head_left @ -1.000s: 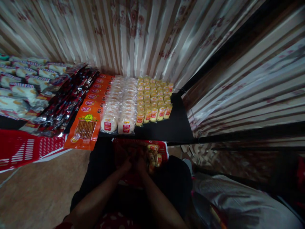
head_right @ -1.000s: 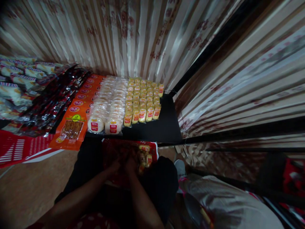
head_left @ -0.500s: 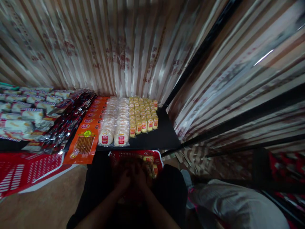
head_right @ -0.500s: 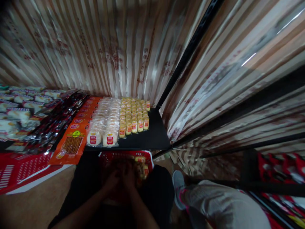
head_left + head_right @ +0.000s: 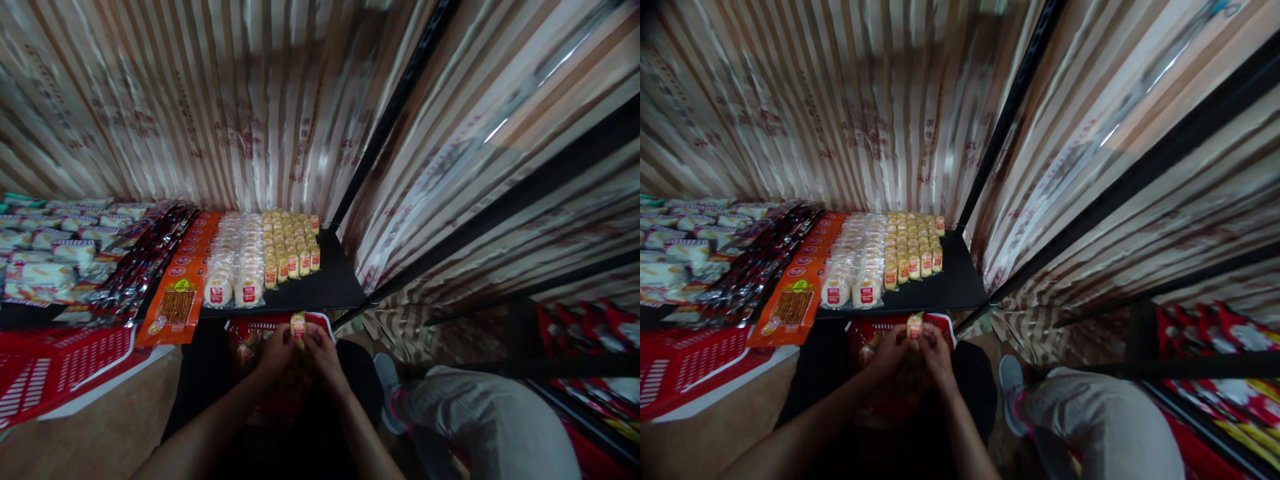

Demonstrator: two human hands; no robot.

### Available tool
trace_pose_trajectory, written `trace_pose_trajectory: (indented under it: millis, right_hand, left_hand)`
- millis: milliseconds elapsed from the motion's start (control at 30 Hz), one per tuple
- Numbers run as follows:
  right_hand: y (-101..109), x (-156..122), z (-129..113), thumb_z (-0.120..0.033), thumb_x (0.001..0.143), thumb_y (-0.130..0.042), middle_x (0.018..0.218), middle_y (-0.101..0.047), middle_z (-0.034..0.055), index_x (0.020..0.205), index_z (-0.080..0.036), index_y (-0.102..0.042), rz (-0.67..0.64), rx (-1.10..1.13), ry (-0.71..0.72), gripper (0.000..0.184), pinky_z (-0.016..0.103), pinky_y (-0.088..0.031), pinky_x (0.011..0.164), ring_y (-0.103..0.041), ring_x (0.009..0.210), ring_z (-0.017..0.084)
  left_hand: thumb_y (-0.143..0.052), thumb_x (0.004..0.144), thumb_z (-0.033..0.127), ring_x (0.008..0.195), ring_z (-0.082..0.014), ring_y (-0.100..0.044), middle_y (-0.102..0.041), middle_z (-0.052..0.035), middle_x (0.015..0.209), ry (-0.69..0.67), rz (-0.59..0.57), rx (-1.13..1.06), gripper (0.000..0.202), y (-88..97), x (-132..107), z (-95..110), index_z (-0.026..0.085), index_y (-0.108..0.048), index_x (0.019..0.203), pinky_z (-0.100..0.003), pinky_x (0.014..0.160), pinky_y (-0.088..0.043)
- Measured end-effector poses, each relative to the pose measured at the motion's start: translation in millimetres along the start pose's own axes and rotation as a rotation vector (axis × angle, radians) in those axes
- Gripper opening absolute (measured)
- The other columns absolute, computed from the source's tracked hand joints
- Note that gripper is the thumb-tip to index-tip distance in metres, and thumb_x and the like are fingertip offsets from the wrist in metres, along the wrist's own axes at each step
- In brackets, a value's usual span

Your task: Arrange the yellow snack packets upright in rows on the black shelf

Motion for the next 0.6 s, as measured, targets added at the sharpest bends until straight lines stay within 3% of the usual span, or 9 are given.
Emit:
trace_pose_trajectory:
  millis: [100,267,433,600]
  right_hand:
    - [7,1,-20,-0.041,0.069,-0.064,0.096,-0.067,0.0071,0.101,-0.021,-0.060,-0.033,0.058,0.043,0.038,0.034,-0.049,0.083,-0.063,0.092,0.022]
    - [26,17,-38,-0.038,0.067,-0.067,0.095,-0.068,0.0058,0.111,-0.022,-0.056,0.050,0.085,0.098,0.048,0.035,-0.051,0.081,-0.065,0.084,0.020]
    - [46,52,-47,-0.037,0.064,-0.068,0.093,-0.069,0.0068,0.111,-0.021,-0.057,0.135,0.136,0.146,0.051,0.035,-0.052,0.078,-0.065,0.083,0.020]
    - [64,101,-51,-0.035,0.061,-0.070,0.096,-0.068,0.0087,0.106,-0.019,-0.059,0.245,0.163,0.206,0.050,0.036,-0.051,0.080,-0.064,0.085,0.020]
  left_hand:
    - [-0.043,0.076,0.008,0.086,-0.0127,-0.062,-0.067,-0.0046,0.096,-0.066,-0.021,0.026,0.025,-5.6,4,26,0.017,-0.055,0.097,-0.024,0.079,-0.046]
    - [-0.043,0.076,0.010,0.076,-0.0124,-0.062,-0.066,-0.0035,0.088,-0.135,-0.022,0.153,0.026,-19.2,24,67,0.016,-0.055,0.099,-0.023,0.070,-0.047]
    - [-0.044,0.077,0.014,0.090,-0.0146,-0.060,-0.064,-0.0067,0.100,-0.212,-0.008,0.442,0.029,-33.5,54,107,0.016,-0.057,0.102,-0.025,0.082,-0.044]
    - [-0.044,0.078,0.016,0.095,-0.0170,-0.059,-0.065,-0.0083,0.104,-0.216,-0.046,0.560,0.036,-45.2,88,146,0.015,-0.056,0.112,-0.025,0.085,-0.043]
Point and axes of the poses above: each hand's wrist, its own x-axis towards the middle knuckle, its own y-axis out of the back of the hand, z = x × y, the point moved 3 cm from there along x, towards the middle knuckle
